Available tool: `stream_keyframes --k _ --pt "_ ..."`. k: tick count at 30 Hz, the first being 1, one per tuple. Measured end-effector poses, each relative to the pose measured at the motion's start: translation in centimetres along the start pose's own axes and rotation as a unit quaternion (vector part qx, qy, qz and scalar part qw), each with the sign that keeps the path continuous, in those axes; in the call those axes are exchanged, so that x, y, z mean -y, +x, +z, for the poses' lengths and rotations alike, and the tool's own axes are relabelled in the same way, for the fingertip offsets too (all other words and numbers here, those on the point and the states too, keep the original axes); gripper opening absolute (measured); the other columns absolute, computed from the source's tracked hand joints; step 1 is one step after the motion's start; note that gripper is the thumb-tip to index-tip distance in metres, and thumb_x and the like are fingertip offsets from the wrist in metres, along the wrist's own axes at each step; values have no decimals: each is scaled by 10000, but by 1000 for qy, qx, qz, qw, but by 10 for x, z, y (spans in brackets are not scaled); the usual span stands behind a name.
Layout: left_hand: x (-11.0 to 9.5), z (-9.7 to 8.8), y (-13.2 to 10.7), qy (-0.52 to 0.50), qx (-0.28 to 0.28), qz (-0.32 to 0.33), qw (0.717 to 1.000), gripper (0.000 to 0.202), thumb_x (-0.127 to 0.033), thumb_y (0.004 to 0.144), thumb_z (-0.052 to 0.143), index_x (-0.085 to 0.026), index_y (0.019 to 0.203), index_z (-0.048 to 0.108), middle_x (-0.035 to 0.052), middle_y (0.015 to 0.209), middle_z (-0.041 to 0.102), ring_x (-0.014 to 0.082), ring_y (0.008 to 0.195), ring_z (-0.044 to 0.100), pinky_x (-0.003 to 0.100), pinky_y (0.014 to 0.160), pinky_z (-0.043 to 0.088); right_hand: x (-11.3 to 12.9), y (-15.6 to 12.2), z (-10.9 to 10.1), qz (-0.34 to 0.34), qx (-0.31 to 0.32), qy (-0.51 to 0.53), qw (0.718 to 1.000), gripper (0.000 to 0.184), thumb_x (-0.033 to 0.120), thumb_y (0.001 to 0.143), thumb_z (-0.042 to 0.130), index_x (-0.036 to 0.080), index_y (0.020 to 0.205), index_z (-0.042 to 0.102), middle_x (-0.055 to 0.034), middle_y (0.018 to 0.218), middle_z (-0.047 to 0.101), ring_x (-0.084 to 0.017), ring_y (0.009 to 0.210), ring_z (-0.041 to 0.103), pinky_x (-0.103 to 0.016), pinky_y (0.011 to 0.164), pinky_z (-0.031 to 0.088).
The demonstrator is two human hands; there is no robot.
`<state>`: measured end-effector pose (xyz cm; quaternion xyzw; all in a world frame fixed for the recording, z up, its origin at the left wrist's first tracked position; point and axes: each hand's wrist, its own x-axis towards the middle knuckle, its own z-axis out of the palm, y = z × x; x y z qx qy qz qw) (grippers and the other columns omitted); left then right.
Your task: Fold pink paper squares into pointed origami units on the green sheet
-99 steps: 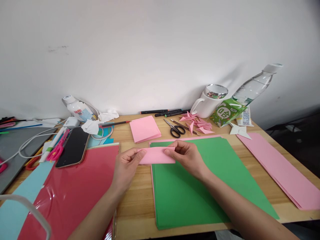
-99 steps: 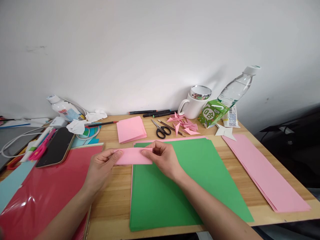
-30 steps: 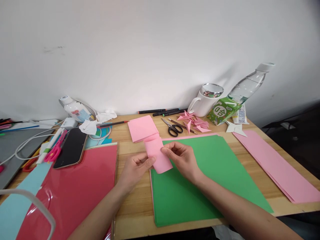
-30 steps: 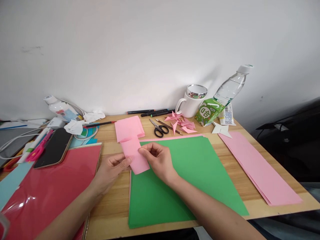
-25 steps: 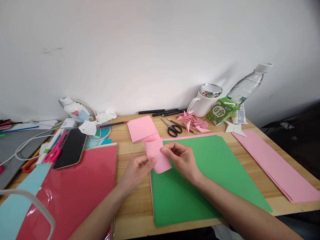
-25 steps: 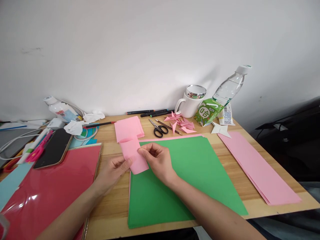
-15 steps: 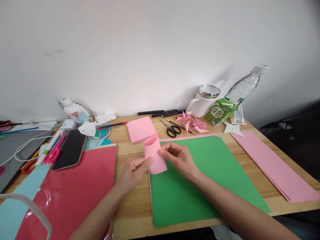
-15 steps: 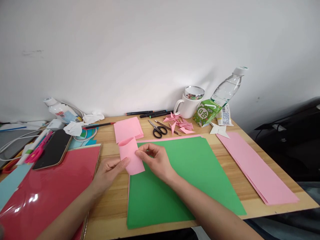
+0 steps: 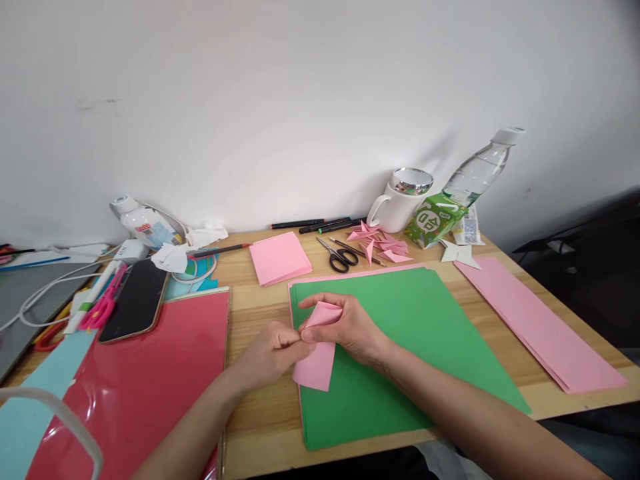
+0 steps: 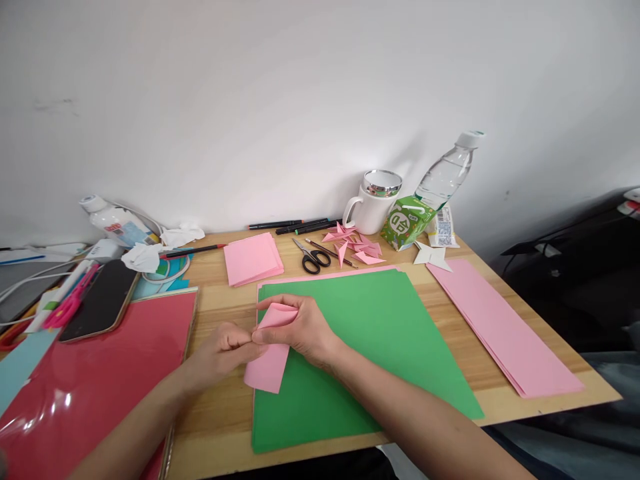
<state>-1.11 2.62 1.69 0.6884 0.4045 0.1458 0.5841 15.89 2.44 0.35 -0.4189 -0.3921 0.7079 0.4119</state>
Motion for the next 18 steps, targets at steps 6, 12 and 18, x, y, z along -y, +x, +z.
stream_keyframes --k 6,12,18 --pt "-3 -1 -1 13 74 -31 997 512 -392 782 516 -182 458 179 -57 473 143 58 447 116 283 448 73 9 0 -13 -15 151 -103 983 294 232 576 780 133 825 657 -17 728 693 -120 639 635 -234 611 510" --pt "-1 0 -1 -14 131 -79 988 463 -245 707 548 -184 428 184 -69 441 134 51 423 97 287 438 56 3 -6 -10 -16 203 -180 962 101 147 633 664 134 733 655 28 627 613 -69 552 546 -185 545 455" --pt "-1 -1 1 -25 134 -124 983 443 -208 667 552 -186 407 194 -79 410 143 45 399 95 287 426 46 -1 -4 -8 -15 200 -200 959 44 146 618 649 129 658 650 45 559 549 -53 503 457 -172 483 378"
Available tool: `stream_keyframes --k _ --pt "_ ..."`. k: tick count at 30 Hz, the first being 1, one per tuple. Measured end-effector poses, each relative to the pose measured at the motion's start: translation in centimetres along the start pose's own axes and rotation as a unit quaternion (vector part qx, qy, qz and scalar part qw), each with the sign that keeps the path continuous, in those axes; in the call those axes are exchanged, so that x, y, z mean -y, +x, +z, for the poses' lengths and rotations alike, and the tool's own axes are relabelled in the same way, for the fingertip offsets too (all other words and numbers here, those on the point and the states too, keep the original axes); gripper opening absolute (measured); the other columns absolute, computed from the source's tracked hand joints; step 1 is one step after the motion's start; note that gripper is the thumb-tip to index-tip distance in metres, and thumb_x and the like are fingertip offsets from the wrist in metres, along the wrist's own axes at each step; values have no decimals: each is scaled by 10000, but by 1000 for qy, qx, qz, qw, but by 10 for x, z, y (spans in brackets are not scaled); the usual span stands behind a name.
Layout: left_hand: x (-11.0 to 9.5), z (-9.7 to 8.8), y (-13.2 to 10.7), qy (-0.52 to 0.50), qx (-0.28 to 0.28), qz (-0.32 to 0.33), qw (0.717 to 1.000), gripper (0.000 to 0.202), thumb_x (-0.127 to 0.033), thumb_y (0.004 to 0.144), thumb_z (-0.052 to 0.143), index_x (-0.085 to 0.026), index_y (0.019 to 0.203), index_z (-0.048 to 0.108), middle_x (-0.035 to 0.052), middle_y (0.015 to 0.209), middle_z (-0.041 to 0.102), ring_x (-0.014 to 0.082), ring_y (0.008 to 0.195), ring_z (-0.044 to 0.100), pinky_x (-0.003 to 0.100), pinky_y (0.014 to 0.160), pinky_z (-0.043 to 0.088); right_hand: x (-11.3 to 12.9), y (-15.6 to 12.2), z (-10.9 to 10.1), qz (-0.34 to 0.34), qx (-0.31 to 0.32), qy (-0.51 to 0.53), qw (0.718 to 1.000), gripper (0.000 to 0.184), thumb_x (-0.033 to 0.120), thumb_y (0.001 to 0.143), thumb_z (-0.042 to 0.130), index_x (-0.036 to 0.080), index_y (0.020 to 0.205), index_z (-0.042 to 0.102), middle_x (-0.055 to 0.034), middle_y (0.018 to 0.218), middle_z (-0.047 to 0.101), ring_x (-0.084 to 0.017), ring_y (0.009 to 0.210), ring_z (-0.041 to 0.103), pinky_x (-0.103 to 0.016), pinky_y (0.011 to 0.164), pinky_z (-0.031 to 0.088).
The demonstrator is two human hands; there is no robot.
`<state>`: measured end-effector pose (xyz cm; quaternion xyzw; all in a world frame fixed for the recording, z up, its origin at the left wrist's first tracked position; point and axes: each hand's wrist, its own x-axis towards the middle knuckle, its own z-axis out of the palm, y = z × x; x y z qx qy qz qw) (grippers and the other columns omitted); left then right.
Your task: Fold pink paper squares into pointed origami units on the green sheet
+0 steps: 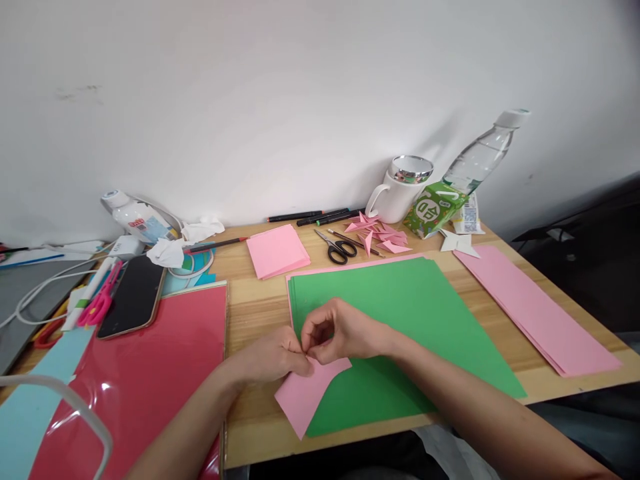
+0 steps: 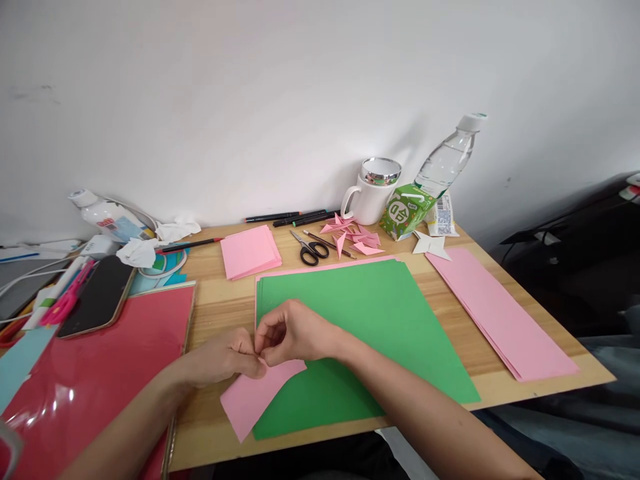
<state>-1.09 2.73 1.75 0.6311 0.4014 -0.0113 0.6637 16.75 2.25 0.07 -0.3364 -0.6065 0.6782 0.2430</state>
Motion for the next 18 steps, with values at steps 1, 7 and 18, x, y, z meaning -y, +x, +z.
stream_keyframes --k 1,7,18 --pt "-1 0 0 1 0 -1 1000 437 -206 663 549 -186 406 196 -79 410 143 45 400 95 287 426 48 0 0 -2 2 3 -2 1000 50 141 613 645 130 660 657 46 555 547 -52 500 450 -170 474 369" --pt "-6 -3 -3 -23 16 -1 1000 415 -229 651 556 -181 403 226 -77 421 166 42 404 119 279 431 58 5 -3 -15 23 12 -3 1000 163 95 601 590 138 708 705 33 607 624 -62 522 510 -169 505 409" --pt "-2 -13 -12 -129 -29 34 991 504 -317 627 642 -190 378 223 -67 428 181 47 423 147 273 445 75 10 -2 -41 -30 -108 63 992 307 370 721 708 133 911 661 -37 808 692 -125 706 627 -256 680 495"
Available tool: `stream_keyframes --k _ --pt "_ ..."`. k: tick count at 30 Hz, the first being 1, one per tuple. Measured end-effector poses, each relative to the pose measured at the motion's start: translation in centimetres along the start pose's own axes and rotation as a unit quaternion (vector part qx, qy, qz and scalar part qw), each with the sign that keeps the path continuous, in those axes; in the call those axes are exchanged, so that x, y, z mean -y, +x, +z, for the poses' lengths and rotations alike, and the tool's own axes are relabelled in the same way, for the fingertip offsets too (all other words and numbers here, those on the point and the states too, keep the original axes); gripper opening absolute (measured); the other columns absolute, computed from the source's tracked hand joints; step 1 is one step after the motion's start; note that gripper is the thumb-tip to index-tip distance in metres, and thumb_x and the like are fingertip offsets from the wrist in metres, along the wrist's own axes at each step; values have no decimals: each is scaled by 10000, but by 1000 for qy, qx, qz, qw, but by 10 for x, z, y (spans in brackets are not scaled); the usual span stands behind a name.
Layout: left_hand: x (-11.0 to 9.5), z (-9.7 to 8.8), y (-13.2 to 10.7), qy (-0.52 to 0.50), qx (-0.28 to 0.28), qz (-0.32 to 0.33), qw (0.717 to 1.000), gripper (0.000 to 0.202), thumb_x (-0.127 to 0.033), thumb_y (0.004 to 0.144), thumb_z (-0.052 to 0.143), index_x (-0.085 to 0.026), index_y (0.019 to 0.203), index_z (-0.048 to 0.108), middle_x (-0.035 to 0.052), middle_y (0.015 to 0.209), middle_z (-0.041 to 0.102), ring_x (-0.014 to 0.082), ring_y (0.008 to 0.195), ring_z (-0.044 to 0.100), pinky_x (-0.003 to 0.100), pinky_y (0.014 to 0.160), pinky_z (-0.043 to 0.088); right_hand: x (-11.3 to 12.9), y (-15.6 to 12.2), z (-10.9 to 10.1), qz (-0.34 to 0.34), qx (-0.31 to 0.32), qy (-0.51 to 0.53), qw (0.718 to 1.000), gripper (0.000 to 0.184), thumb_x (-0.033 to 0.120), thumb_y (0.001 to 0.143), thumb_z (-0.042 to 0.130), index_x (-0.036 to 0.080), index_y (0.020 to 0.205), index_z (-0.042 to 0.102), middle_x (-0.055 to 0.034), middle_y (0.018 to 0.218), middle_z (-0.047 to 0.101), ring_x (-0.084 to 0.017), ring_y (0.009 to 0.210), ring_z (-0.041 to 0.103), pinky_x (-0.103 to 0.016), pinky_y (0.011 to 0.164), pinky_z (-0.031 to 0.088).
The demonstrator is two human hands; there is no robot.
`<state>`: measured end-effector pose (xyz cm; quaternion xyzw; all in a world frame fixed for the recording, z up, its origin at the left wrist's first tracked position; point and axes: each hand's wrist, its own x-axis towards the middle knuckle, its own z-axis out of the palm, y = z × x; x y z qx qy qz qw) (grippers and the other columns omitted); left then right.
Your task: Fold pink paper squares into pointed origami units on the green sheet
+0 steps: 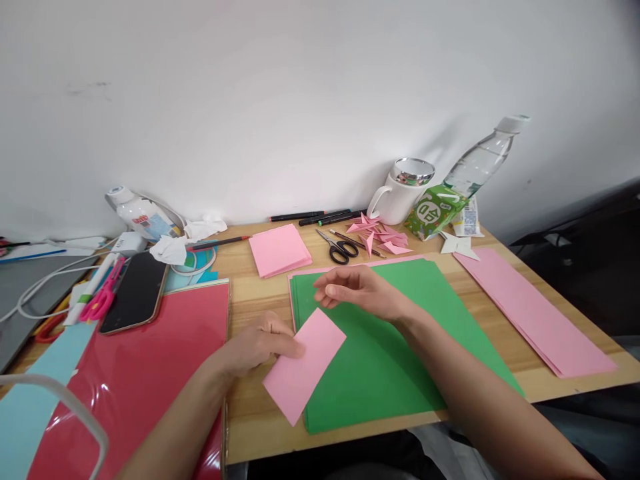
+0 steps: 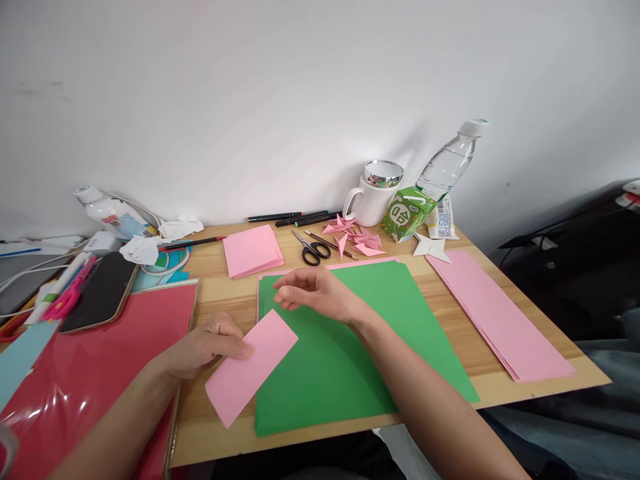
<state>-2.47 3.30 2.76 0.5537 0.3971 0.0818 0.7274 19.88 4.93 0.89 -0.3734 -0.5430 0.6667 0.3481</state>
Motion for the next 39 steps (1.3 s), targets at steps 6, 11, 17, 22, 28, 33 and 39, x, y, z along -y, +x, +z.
stream_keyframes --k 6,11,17,22,28,33,39 --pt "-3 6 3 91 -52 31 994 488 -370 714 580 -196 438 217 -64 466 187 57 444 142 259 443 85 -12 1 18 35 47 -16 998 380 432 602 799 113 738 644 37 591 569 -59 515 460 -182 460 302" --pt "-1 10 8 80 -141 68 984 352 -403 774 500 -194 503 418 -26 484 431 109 478 393 223 436 247 -16 5 18 28 -44 10 999 390 429 533 820 127 657 606 36 571 565 -72 505 478 -196 469 338" --pt "3 14 13 45 -199 69 977 296 -360 744 486 -189 503 499 -2 482 522 156 515 522 238 462 362 -13 5 22 22 -81 6 996 375 423 541 808 123 653 613 29 583 563 -76 521 472 -201 482 341" --pt "0 15 12 35 -193 62 979 299 -367 728 486 -191 486 484 3 472 540 165 515 554 244 466 395 -12 5 20 17 -94 -4 995 368 430 562 793 118 619 606 27 568 546 -77 518 459 -206 485 330" --pt "-4 15 12 -7 -152 65 986 268 -363 683 488 -183 485 505 29 512 622 183 508 607 273 517 471 -9 5 7 -8 -125 -27 992 359 426 581 789 109 654 636 22 571 553 -77 512 455 -209 481 330" --pt "-1 8 9 -56 -138 70 986 254 -316 640 491 -174 429 483 79 547 675 216 521 648 291 502 487 -6 5 -6 -25 -147 -39 988 363 448 603 772 112 663 648 4 590 576 -85 519 469 -216 478 345" --pt "0 0 8 -137 -245 135 950 286 -367 729 528 -138 557 543 117 699 718 219 562 670 298 519 497 -5 7 -15 -33 -227 -6 973 377 468 601 768 133 670 611 19 577 561 -78 488 452 -209 441 327"
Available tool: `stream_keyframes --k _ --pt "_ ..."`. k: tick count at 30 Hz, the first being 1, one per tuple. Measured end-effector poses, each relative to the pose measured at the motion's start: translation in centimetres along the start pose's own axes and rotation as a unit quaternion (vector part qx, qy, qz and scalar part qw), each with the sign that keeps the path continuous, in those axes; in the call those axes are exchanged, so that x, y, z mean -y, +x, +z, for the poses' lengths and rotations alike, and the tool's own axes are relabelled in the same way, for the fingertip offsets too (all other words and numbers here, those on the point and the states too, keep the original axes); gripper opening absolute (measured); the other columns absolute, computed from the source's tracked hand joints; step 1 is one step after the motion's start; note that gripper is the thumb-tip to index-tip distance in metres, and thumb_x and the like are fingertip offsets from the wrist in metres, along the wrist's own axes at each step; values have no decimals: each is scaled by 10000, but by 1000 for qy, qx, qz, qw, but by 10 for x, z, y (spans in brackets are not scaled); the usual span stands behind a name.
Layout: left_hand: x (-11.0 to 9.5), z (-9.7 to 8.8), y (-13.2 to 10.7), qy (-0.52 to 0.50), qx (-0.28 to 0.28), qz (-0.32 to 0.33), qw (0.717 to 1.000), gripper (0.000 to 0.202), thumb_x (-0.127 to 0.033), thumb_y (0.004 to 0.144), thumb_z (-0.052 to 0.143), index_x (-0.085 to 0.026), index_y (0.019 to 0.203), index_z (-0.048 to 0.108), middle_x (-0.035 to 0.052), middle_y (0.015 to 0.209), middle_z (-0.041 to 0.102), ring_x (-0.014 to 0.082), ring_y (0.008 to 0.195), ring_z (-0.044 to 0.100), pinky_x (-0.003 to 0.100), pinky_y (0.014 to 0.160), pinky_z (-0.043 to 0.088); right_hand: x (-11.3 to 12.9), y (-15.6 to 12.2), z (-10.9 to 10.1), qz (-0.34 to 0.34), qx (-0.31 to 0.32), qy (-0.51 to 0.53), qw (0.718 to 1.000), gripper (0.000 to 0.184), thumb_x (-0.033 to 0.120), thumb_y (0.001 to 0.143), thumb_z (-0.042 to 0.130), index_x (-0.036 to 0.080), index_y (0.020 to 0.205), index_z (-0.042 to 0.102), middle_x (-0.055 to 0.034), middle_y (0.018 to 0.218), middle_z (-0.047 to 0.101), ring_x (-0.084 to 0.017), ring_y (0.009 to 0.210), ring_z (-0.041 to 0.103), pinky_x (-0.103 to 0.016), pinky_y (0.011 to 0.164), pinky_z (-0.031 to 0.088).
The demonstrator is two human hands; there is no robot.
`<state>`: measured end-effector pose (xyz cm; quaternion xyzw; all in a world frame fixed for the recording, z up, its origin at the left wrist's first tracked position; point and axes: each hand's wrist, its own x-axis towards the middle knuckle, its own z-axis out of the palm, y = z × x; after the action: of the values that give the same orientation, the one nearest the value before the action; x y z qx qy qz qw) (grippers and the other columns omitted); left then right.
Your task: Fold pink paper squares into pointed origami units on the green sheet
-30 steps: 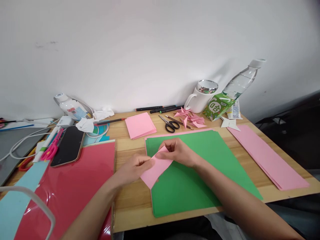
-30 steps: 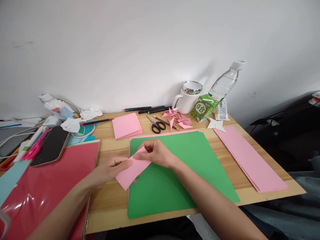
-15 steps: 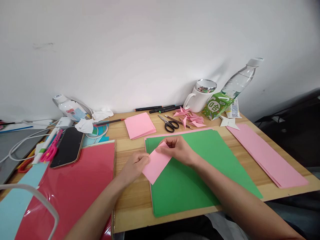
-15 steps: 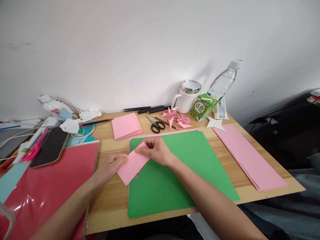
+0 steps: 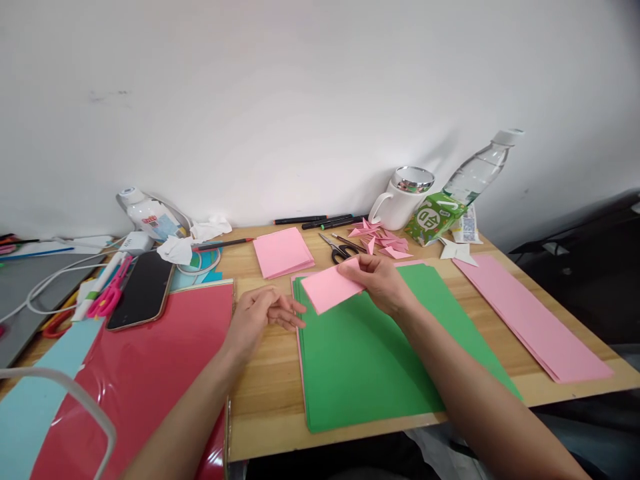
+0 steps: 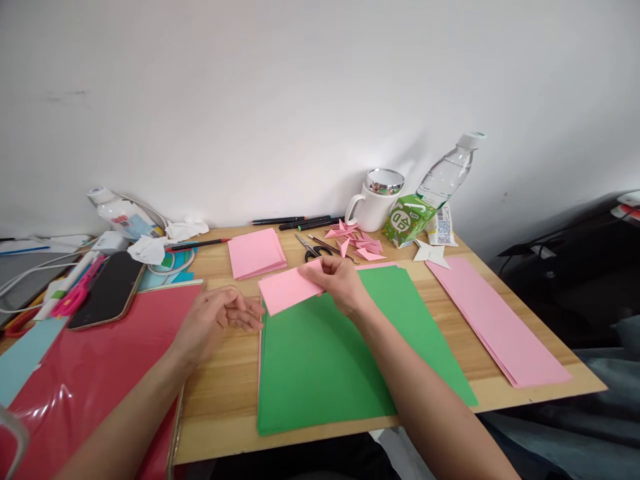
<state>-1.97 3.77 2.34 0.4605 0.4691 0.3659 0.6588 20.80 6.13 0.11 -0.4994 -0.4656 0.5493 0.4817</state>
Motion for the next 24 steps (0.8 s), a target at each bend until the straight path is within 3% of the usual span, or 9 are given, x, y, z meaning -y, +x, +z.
stream_keyframes --k 2,4,8,11,14,18,24 --pt "2 3 1 -4 5 -18 1000 378 -479 769 534 -114 728 622 114 709 712 201 555 655 289 502 494 0 -3 4 15 69 -1 997 386 443 592 787 134 739 607 10 618 596 -87 505 486 -202 442 333" --pt "5 7 1 21 45 -45 998 459 -553 764 553 -106 787 649 96 679 695 176 541 630 265 484 480 -1 -8 10 26 133 -13 991 433 408 566 815 138 825 598 3 654 627 -99 528 518 -200 457 348" --pt "10 10 -1 98 100 -34 990 367 -485 692 689 -131 618 629 -1 530 598 92 462 529 188 445 407 -1 -14 20 19 169 -22 985 545 414 578 814 140 989 585 58 561 554 -71 471 456 -182 435 309" --pt "11 11 -1 68 51 -12 996 343 -468 682 701 -137 634 626 -6 546 605 109 474 554 207 451 440 -1 -14 24 -5 170 42 984 555 484 648 754 146 1052 578 28 655 591 -80 524 500 -195 471 391" --pt "12 11 0 10 -22 4 1000 347 -479 671 709 -140 692 636 6 605 643 144 524 600 253 483 501 -3 -14 28 -2 199 93 975 473 454 631 777 145 950 611 -9 760 636 -94 602 556 -210 528 458" --pt "11 10 1 4 -60 25 998 353 -477 647 732 -139 715 656 -3 596 647 136 526 588 245 488 503 -6 -16 32 32 196 73 977 330 390 621 800 140 723 610 16 634 621 -77 525 539 -209 512 462" --pt "11 9 -1 48 -81 67 993 298 -422 710 698 -154 840 706 19 732 709 143 647 625 228 596 508 -7 -20 36 40 192 40 980 386 433 554 824 151 614 568 45 526 563 -66 459 483 -201 464 424"
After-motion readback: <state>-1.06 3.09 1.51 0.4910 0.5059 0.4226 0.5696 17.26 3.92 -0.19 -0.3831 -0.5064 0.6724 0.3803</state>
